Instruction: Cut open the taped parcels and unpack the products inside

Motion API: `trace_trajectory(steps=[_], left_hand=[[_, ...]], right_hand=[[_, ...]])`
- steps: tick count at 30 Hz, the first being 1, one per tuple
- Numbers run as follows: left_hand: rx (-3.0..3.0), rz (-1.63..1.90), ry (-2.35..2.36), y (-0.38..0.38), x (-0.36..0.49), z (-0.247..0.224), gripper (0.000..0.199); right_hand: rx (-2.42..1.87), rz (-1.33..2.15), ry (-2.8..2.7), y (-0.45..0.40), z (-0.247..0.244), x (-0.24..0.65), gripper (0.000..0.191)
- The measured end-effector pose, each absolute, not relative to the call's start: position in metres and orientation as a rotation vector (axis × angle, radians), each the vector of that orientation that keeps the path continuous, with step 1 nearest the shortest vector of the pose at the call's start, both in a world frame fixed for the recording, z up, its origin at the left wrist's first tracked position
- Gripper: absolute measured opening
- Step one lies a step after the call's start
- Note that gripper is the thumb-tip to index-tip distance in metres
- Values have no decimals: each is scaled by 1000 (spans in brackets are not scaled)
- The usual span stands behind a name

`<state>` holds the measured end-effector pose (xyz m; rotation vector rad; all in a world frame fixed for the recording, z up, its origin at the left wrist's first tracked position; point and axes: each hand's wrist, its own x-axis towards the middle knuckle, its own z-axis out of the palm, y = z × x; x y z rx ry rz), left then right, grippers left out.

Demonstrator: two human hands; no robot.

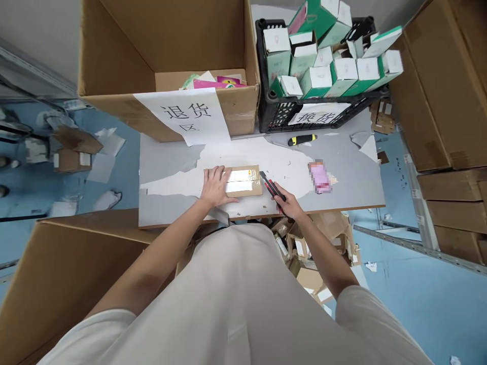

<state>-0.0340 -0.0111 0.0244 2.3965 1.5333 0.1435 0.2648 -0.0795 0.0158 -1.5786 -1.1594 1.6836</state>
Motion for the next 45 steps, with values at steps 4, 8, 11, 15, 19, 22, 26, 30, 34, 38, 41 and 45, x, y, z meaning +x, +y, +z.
trace_trajectory(steps=[4, 8, 11, 15, 19, 22, 26, 30, 34, 38, 41, 45], left_hand=[[2397, 187, 1544, -11, -34, 22, 113], [2389, 224, 1563, -12, -35, 16, 107], [2392, 226, 1564, -12, -36, 14, 107], [2391, 191, 1570, -11, -34, 15, 107], [2389, 172, 1578, -10, -33, 16, 109], [2383, 151, 1588, -9, -33, 15, 110], [2370, 128, 1597, -8, -27, 19, 111], [2312, 125, 1659, -9, -26, 27, 102], [2064, 243, 1859, 1, -51, 24, 68], [1781, 356, 1826, 6, -87, 16, 50], [1515, 477, 1828, -18, -98, 10, 43], [1193, 595, 1620, -74, -83, -3, 45]], right_hand=[[-1593, 1756, -1215, -73, 20, 275, 70], [-1596, 1847, -1385, -60, 29, 293, 68], [-1566, 1911, -1485, -52, 35, 304, 67], [-1479, 1965, -1505, -59, 34, 310, 68], [-1465, 1959, -1519, -80, 29, 310, 65], [-1478, 1952, -1548, -94, 26, 313, 63], [-1544, 1852, -1411, -104, 23, 321, 65], [-1576, 1640, -988, -108, 23, 307, 72], [-1522, 1654, -656, -111, 17, 254, 48], [-1471, 1654, -571, -91, 7, 205, 41], [-1474, 1536, -732, -56, 4, 187, 43], [-1482, 1507, -913, -13, 6, 169, 43]])
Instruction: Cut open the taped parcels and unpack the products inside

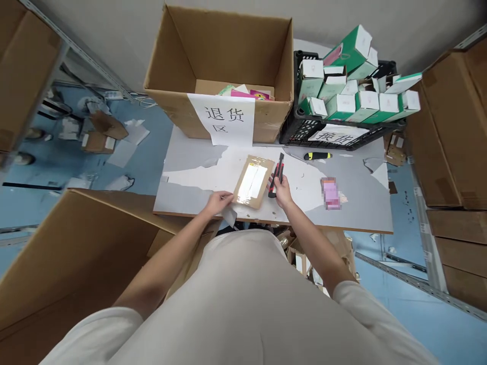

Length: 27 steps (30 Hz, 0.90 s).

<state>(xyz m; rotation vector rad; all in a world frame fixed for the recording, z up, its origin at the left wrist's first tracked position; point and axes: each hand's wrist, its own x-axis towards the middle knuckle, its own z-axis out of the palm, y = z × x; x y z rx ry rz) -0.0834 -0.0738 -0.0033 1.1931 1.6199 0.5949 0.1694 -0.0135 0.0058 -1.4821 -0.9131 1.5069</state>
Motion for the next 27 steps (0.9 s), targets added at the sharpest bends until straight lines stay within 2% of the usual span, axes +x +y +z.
trace_trajectory(steps=[4, 7, 11, 14, 19, 24, 27], left_hand=[[1160, 698, 1625, -105, -69, -13, 43], [1291, 660, 1635, -97, -74, -14, 46], [1476, 675, 1654, -44, -82, -12, 67], [1621, 743, 1624, 15, -75, -11, 73], [1584, 726, 1497, 64, -66, -9, 48], [1485, 854, 1696, -2, -95, -9, 34], [1382, 779, 1819, -64, -109, -7, 40]], right_hand=[[-1514, 1507, -885, -11, 8, 157, 41], [-1556, 1444, -886, -36, 11, 160, 40], [-1637, 1340, -774, -92, 16, 165, 41], [-1662, 1393, -605, -132, 17, 155, 46], [-1465, 1472, -336, -148, 15, 133, 47], [-1403, 1308, -344, -101, 13, 142, 43], [-1398, 1268, -445, -67, 9, 148, 39]])
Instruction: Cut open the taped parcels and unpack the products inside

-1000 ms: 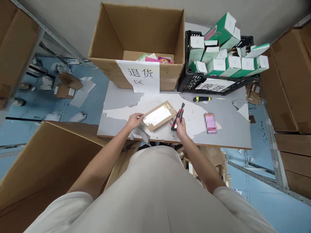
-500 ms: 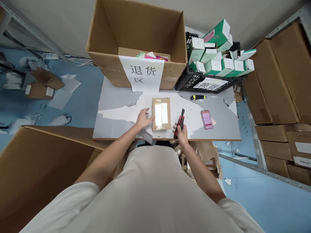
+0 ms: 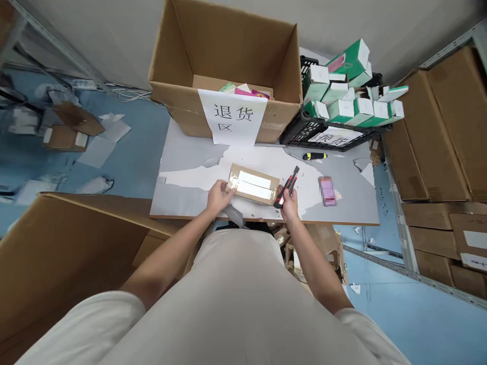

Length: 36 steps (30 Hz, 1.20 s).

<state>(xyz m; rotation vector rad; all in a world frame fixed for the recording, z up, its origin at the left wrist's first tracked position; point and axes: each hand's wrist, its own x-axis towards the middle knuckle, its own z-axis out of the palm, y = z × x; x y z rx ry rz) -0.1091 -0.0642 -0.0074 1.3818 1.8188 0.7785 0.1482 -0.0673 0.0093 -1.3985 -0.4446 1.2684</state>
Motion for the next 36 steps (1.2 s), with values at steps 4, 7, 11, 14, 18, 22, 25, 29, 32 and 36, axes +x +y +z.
trace_trajectory(steps=[4, 7, 11, 14, 18, 22, 25, 29, 32, 36], left_hand=[[1310, 740, 1921, -104, -110, -2, 61], [1640, 750, 1927, -90, -108, 10, 82], [2145, 374, 1592, -53, -104, 27, 95], [2230, 167, 1483, -39, -97, 32, 101], [2232, 112, 1530, -40, -89, 29, 114], [2247, 151, 1564, -44, -88, 24, 111], [2262, 207, 1566, -44, -88, 20, 108], [2261, 217, 1584, -43, -87, 18, 110], [2254, 206, 1594, -43, -87, 18, 111], [2248, 222, 1580, -43, -87, 17, 111]], right_hand=[[-1381, 1314, -636, -49, 9, 156, 40], [-1491, 1294, -835, -63, 15, 175, 44], [-1691, 1402, -1096, -91, 26, 208, 65], [-1703, 1512, -1159, -102, 28, 219, 77], [-1676, 1620, -1177, -101, 27, 219, 78], [-1678, 1672, -1206, -94, 29, 222, 77], [-1696, 1712, -1336, -85, 34, 232, 75], [-1669, 1748, -1610, -74, 41, 247, 71], [-1636, 1802, -1696, -70, 44, 256, 69], [-1627, 1861, -1683, -72, 49, 263, 69]])
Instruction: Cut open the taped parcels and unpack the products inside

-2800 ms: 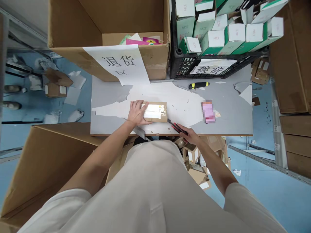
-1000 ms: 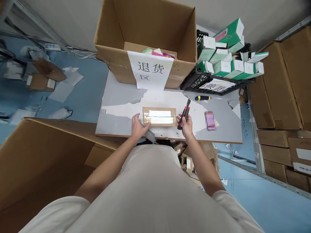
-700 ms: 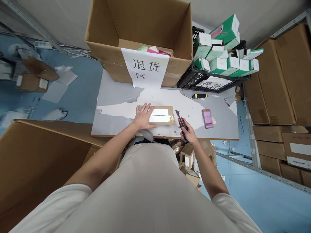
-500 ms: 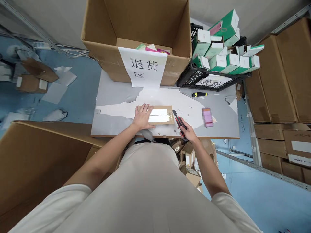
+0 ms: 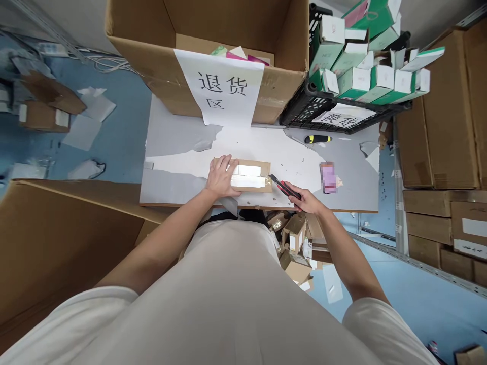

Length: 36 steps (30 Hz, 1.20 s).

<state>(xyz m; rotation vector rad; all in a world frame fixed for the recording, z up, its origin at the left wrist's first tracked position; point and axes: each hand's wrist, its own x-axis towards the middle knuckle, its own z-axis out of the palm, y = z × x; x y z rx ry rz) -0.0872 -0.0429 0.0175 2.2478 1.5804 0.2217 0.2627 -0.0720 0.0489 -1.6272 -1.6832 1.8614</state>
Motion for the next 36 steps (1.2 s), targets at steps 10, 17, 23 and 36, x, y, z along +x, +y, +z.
trace_trajectory(steps=[10, 17, 23, 36], left_hand=[[2193, 185, 1602, -43, -87, 17, 114], [2205, 261, 1551, -43, -89, 16, 111], [2260, 167, 1512, -43, -91, 21, 113], [2292, 194, 1597, -93, -92, 36, 77]], right_hand=[[-1672, 1850, -1398, -116, 51, 247, 75], [-1714, 1759, -1314, -164, 39, 247, 76], [-2013, 1200, -1350, -155, 19, 266, 78], [-2558, 766, -1449, -89, -71, 231, 67]])
